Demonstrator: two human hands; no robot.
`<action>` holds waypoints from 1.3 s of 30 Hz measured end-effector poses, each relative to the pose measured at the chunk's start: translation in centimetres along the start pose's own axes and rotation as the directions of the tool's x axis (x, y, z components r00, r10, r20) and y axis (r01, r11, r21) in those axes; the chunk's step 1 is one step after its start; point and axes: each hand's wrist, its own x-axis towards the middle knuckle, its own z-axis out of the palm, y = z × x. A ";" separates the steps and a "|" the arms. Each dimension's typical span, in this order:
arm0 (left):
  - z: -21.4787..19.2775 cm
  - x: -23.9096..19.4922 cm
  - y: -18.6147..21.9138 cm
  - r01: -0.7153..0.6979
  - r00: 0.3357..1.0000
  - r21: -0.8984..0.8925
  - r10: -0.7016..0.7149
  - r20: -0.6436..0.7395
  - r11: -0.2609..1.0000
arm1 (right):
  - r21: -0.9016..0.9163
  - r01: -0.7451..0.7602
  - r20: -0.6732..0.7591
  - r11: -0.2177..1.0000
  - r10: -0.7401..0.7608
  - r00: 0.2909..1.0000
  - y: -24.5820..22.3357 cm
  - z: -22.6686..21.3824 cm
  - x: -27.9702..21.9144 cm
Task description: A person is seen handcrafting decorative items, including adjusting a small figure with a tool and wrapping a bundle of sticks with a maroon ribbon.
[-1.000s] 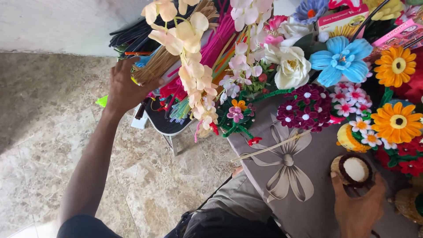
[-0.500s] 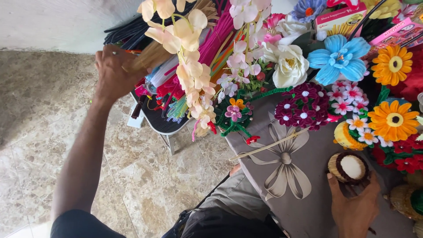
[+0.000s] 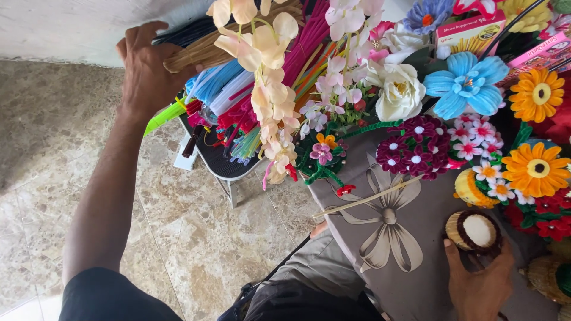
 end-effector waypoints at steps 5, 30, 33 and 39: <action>0.8 -0.6 0.3 0.018 0.997 -0.032 -0.016 0.080 0.999 | 0.041 0.062 -0.026 0.997 -0.061 0.998 -0.4 -0.4 -0.3; 0.2 0.5 -0.3 0.089 0.996 -0.367 -0.090 0.016 0.926 | 0.090 -0.027 0.054 0.996 0.023 0.998 -0.9 -1.0 -0.2; 1.3 0.9 -0.9 0.099 0.995 -0.370 -0.104 0.007 0.924 | 0.117 -0.002 0.034 0.993 -0.002 0.999 -1.1 -1.1 -0.5; 2.9 1.7 -0.8 0.071 0.996 -0.341 -0.087 -0.031 0.937 | 0.114 0.066 0.025 0.991 -0.070 0.997 -1.2 -1.3 -0.7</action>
